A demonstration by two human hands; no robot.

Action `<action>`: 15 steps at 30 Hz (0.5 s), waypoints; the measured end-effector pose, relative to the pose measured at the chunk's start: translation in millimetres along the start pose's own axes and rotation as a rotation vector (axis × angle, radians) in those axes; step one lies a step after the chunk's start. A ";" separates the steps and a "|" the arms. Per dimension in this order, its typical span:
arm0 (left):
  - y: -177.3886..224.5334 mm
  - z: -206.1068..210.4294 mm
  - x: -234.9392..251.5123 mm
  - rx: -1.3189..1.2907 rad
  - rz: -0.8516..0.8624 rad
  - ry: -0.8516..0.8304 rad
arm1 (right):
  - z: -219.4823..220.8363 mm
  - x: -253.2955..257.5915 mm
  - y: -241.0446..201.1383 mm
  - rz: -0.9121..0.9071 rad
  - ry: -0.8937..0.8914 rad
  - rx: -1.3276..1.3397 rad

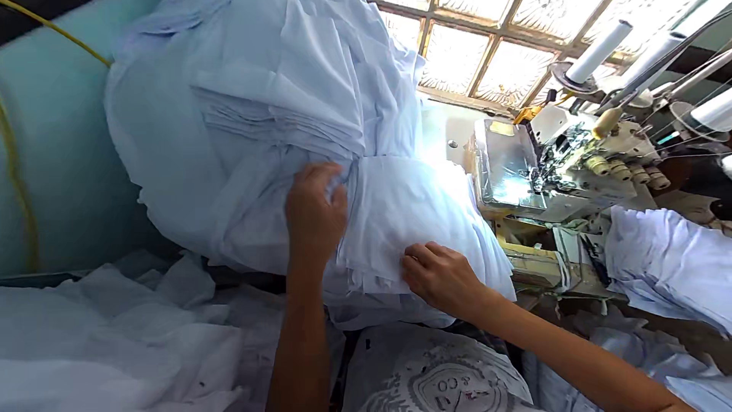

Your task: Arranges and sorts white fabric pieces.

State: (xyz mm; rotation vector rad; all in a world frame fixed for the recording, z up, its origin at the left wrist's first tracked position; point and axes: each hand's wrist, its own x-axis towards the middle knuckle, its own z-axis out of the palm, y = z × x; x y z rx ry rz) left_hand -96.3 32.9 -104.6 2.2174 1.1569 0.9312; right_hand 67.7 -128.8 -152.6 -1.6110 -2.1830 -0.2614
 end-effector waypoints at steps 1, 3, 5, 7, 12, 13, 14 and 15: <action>7.1 3.8 -14.3 -0.082 0.029 -0.062 | 1.6 -0.6 -0.3 -0.021 0.007 -0.020; 10.1 17.3 -30.6 -0.305 0.040 -0.200 | 2.1 -0.9 -1.1 -0.059 0.003 -0.038; 6.1 28.8 -35.4 -0.437 -0.020 -0.348 | 2.7 -1.2 -1.5 -0.106 0.023 -0.083; -1.0 36.4 -37.7 -0.508 -0.080 -0.389 | 6.1 -1.0 -1.1 -0.172 0.071 -0.159; -9.9 36.5 -45.7 -0.643 -0.155 -0.329 | 14.0 1.5 6.6 -0.179 0.132 -0.155; -12.0 35.4 -48.4 -0.634 -0.129 -0.328 | 14.5 2.0 8.6 -0.126 0.127 -0.108; -14.7 34.0 -51.0 -0.609 -0.085 -0.340 | 13.6 3.7 11.4 -0.055 0.116 -0.046; -17.8 33.0 -53.6 -0.574 -0.030 -0.354 | 11.2 6.6 15.2 0.022 0.096 0.024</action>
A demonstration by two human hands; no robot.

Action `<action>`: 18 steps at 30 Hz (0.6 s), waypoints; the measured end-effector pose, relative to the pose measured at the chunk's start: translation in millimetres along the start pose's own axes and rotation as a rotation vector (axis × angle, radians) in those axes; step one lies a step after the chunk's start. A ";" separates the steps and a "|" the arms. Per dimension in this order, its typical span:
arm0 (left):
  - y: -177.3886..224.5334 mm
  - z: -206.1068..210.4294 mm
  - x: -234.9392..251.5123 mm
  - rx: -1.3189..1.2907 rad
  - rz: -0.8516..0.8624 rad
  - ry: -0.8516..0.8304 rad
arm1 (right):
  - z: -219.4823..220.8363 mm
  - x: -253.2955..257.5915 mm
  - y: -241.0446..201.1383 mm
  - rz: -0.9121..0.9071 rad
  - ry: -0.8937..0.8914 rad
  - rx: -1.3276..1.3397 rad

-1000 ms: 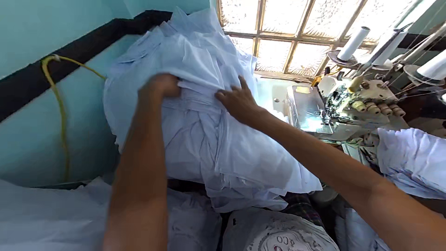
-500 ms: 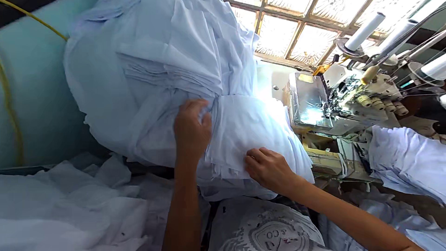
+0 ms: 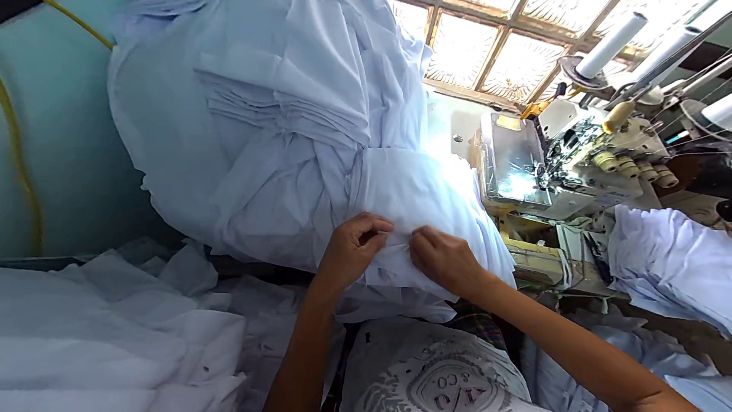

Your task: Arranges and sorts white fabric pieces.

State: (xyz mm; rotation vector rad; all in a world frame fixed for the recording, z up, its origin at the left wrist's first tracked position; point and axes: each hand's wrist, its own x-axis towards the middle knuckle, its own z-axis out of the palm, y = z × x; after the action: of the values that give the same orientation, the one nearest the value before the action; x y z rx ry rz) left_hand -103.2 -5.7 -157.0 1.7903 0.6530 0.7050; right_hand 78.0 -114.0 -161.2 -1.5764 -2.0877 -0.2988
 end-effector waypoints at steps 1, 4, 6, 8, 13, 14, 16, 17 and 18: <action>-2.6 -1.0 -2.7 0.048 0.048 -0.025 | -3.2 4.0 4.5 0.079 -0.029 0.070; -7.0 0.6 -8.9 0.256 0.169 -0.057 | -10.5 15.5 23.3 0.234 -0.074 0.214; -4.7 3.9 -10.3 0.411 0.222 -0.057 | -13.6 20.3 34.4 0.321 -0.109 0.310; -0.5 4.3 -11.8 0.539 0.247 -0.092 | -16.0 20.3 38.2 0.362 -0.125 0.388; -2.1 -6.3 -15.4 0.495 0.215 -0.103 | -24.0 -4.3 13.0 0.166 -0.176 0.305; -3.3 -7.0 -15.5 0.483 0.219 -0.094 | -24.4 -8.1 6.2 0.107 -0.190 0.227; -3.5 -5.2 -15.1 0.492 0.228 -0.076 | -22.2 -12.1 -1.6 0.021 -0.205 0.101; -3.5 -3.9 -14.6 0.505 0.231 -0.070 | -20.5 -12.7 -2.6 -0.002 -0.199 0.064; -3.3 -3.0 -14.3 0.516 0.233 -0.066 | -19.3 -12.4 -2.5 -0.014 -0.187 0.045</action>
State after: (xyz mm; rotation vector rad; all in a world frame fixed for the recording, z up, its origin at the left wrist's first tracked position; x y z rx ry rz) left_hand -115.4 -13.1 -161.5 2.3839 0.6247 0.6663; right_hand 83.1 -134.0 -150.9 -1.6186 -2.2297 -0.1120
